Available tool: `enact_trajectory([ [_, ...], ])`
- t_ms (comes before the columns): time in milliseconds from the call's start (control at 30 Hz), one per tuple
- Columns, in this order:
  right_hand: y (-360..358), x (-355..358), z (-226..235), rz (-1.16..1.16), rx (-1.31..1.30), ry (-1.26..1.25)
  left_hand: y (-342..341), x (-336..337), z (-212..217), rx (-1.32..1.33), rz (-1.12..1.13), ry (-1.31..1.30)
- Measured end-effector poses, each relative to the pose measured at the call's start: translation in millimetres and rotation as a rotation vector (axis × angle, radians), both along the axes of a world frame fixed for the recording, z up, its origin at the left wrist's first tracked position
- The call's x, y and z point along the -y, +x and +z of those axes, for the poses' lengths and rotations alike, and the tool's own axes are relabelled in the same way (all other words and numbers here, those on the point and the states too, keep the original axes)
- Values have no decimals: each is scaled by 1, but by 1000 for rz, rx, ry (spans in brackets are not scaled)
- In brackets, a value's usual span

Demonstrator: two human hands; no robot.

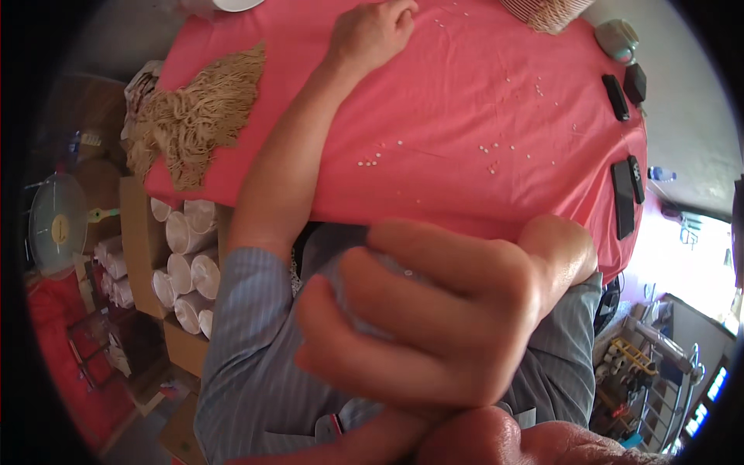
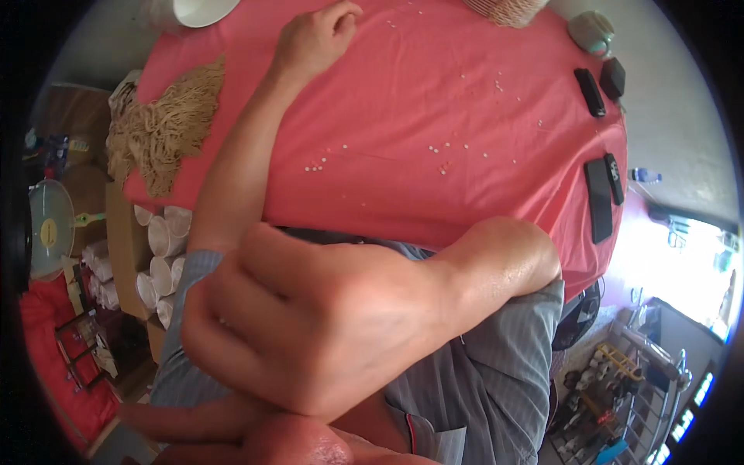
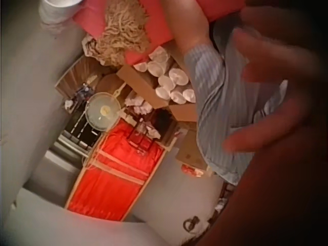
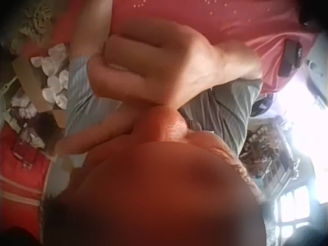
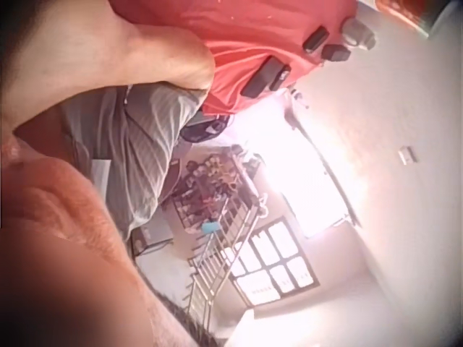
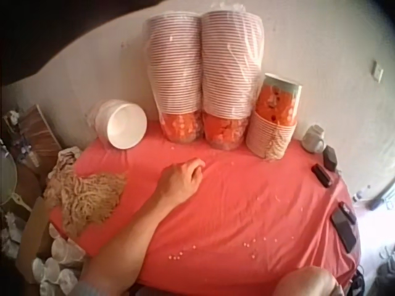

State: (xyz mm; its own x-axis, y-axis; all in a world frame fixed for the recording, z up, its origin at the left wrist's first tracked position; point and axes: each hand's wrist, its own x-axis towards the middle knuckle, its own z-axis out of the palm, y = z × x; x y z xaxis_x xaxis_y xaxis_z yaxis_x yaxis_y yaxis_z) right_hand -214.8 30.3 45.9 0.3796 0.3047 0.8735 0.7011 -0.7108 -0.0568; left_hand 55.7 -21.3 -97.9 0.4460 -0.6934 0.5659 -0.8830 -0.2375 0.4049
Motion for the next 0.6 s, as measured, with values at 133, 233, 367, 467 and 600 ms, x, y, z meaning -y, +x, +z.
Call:
enact_trajectory([
  [133,-3,7,14,-94,62,-40,1,-1,-4,-7,-23,-80],
  [233,-10,9,13,162,-103,33,6,-19,1,-38,89,-53],
  [367,-8,-3,20,36,-167,175,60,-40,31,-90,274,-405],
  [467,-6,7,19,31,-344,33,124,-100,56,-135,647,-317],
  [600,9,4,6,-75,-491,-23,164,-136,43,-29,803,-110],
])
